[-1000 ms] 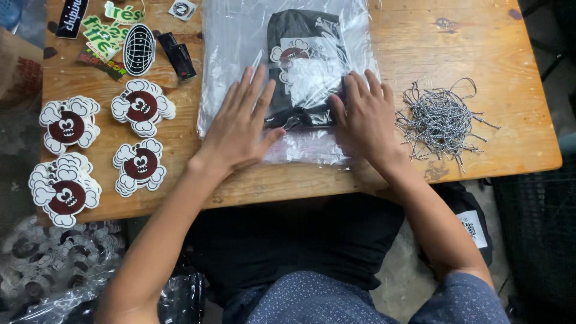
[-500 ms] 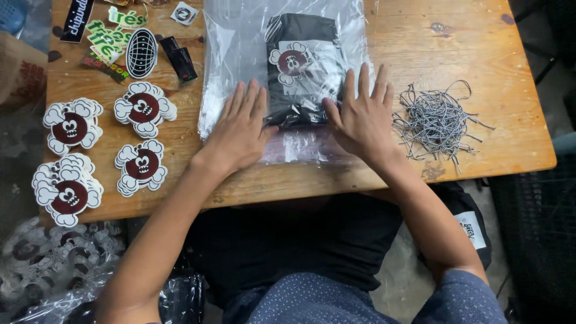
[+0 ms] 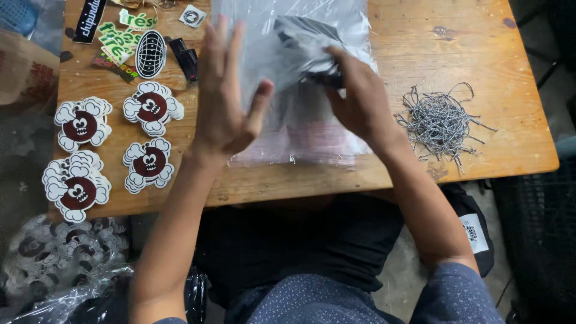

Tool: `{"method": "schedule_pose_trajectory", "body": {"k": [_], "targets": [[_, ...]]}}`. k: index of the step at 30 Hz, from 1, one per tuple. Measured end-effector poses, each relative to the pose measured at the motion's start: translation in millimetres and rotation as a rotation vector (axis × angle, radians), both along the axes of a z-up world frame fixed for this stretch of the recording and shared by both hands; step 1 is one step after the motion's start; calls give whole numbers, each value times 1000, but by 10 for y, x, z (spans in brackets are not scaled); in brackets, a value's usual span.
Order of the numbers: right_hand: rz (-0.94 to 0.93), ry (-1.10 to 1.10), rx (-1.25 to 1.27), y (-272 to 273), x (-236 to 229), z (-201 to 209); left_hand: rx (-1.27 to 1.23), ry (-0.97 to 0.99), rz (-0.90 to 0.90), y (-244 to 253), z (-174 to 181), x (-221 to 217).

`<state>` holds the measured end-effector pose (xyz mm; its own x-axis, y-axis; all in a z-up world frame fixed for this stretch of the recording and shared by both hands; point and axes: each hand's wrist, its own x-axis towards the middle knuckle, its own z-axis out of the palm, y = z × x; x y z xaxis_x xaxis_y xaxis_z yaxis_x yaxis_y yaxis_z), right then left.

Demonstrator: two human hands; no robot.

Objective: The person places a black pouch and stickers into a plastic bag and then attaches a white tag to a black pouch using a plastic fastener.

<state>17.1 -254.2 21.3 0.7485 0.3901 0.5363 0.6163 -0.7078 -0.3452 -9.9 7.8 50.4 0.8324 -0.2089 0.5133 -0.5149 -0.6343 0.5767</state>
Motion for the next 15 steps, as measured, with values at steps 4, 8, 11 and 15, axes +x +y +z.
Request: {"method": "schedule_pose_trajectory", "body": {"k": [4, 8, 11, 15], "targets": [[-131, 89, 409, -400, -226, 335, -455, -126, -23, -104, 29, -48], [-244, 375, 1059, -728, -656, 399, -531, 295, -176, -310, -155, -4], [-330, 625, 1356, -859, -1002, 280, -624, 561, -276, -469, -218, -100], [-476, 867, 1510, -959, -1187, -175, -644, 598, -324, -519, -541, -301]]}}
